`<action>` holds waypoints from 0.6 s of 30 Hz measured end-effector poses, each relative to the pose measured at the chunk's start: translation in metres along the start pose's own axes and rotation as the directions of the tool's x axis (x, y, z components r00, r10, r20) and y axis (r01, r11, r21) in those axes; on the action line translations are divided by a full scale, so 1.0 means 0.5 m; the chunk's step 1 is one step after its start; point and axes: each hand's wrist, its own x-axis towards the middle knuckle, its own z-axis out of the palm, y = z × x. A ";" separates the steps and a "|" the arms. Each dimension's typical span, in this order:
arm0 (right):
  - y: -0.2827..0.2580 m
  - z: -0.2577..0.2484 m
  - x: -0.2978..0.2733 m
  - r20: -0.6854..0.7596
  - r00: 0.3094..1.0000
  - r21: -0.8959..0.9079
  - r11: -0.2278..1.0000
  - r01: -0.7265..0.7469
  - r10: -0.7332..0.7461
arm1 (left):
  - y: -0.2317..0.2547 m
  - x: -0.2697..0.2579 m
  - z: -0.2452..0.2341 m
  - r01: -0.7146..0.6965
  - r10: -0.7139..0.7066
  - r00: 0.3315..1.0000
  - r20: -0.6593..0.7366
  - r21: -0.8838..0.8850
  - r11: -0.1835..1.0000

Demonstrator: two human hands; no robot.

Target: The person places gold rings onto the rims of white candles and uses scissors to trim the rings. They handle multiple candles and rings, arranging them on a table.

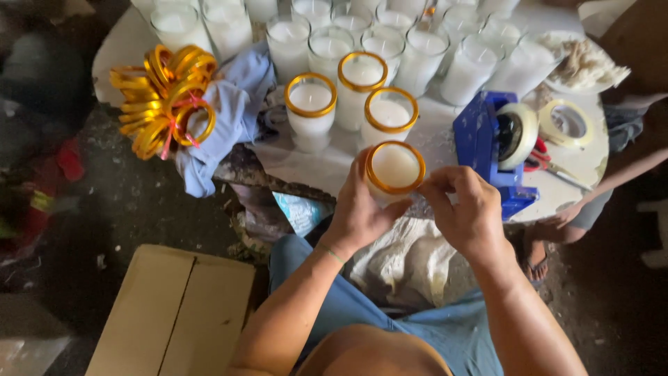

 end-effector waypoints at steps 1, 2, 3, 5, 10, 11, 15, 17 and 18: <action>0.010 -0.008 0.008 -0.007 1.000 0.002 1.000 0.011 -0.011 | 0.007 0.007 -0.009 -0.011 0.011 1.000 -0.006 0.002 1.000; 0.020 -0.016 0.015 0.015 1.000 0.024 1.000 -0.017 0.017 | 0.014 0.013 -0.019 0.020 -0.018 0.998 0.056 -0.041 0.999; 0.029 -0.022 0.016 0.041 0.998 0.046 0.998 -0.052 0.050 | 0.020 0.014 -0.030 0.060 -0.050 0.991 0.123 -0.080 0.995; -0.004 -0.012 0.032 0.127 0.987 0.279 0.952 -0.129 0.096 | 0.006 0.028 -0.046 0.061 -0.039 0.977 0.208 -0.102 0.993; -0.003 0.025 0.020 0.042 0.965 0.528 0.814 -0.242 0.260 | 0.047 0.025 -0.068 -0.003 0.015 0.972 0.234 -0.050 0.999; -0.016 0.027 0.016 0.075 0.960 0.585 0.768 -0.260 0.268 | 0.053 0.018 -0.060 -0.027 0.032 0.985 0.171 -0.034 0.999; -0.010 0.055 0.012 0.104 0.979 0.674 0.711 -0.200 0.176 | 0.035 0.015 -0.020 -0.065 0.065 0.997 0.031 0.009 0.998; -0.016 0.059 0.013 0.100 0.981 0.673 0.715 -0.190 0.166 | 0.040 0.012 -0.017 -0.050 0.050 0.998 0.023 0.012 0.999; -0.020 0.061 0.014 0.092 0.984 0.671 0.720 -0.177 0.156 | 0.044 0.011 -0.016 -0.039 0.038 0.999 0.018 0.013 0.999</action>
